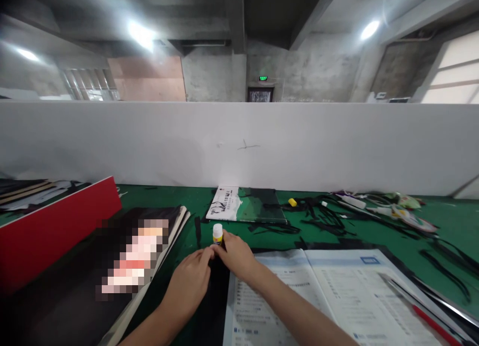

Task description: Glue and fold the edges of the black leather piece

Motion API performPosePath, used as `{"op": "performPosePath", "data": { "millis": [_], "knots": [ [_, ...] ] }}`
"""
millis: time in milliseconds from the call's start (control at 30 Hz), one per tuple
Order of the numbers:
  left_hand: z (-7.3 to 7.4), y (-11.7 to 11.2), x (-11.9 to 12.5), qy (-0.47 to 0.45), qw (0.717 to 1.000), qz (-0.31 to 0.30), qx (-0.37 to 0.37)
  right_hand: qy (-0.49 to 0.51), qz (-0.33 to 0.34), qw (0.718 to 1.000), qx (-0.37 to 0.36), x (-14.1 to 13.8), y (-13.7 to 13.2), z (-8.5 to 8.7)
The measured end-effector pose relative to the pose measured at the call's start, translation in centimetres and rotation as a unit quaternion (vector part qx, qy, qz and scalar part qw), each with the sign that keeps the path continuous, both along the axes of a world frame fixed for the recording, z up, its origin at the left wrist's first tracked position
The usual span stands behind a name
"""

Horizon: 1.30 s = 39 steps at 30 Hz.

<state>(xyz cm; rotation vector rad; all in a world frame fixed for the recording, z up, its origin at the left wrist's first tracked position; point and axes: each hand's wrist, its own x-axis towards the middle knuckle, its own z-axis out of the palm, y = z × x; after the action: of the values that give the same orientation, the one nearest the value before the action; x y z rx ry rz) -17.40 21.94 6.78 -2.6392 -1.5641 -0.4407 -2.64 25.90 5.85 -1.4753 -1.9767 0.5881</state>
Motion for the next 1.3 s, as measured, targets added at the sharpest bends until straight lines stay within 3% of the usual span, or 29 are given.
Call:
{"op": "performPosePath", "data": {
  "millis": [133, 333, 633, 800, 1300],
  "knots": [
    [0.1, 0.2, 0.0, 0.009, 1.000, 0.008, 0.004, 0.007, -0.011, 1.000, -0.007, 0.7, 0.1, 1.1],
    [-0.7, 0.5, -0.2, 0.029, 0.999, -0.031, 0.004, 0.008, -0.090, 0.996, 0.015, 2.5, 0.6, 3.6],
    [-0.7, 0.5, -0.4, 0.027, 0.999, -0.035, 0.014, -0.010, -0.014, 1.000, -0.023, 2.3, 0.0, 1.1],
    [-1.3, 0.9, -0.5, 0.027, 0.997, -0.076, 0.016, 0.010, 0.004, 1.000, -0.022, 2.5, 0.1, 0.9],
    [-0.5, 0.7, -0.2, 0.036, 0.997, -0.066, -0.012, 0.007, 0.015, 1.000, -0.011, 2.4, 0.3, -0.2]
  ]
}}
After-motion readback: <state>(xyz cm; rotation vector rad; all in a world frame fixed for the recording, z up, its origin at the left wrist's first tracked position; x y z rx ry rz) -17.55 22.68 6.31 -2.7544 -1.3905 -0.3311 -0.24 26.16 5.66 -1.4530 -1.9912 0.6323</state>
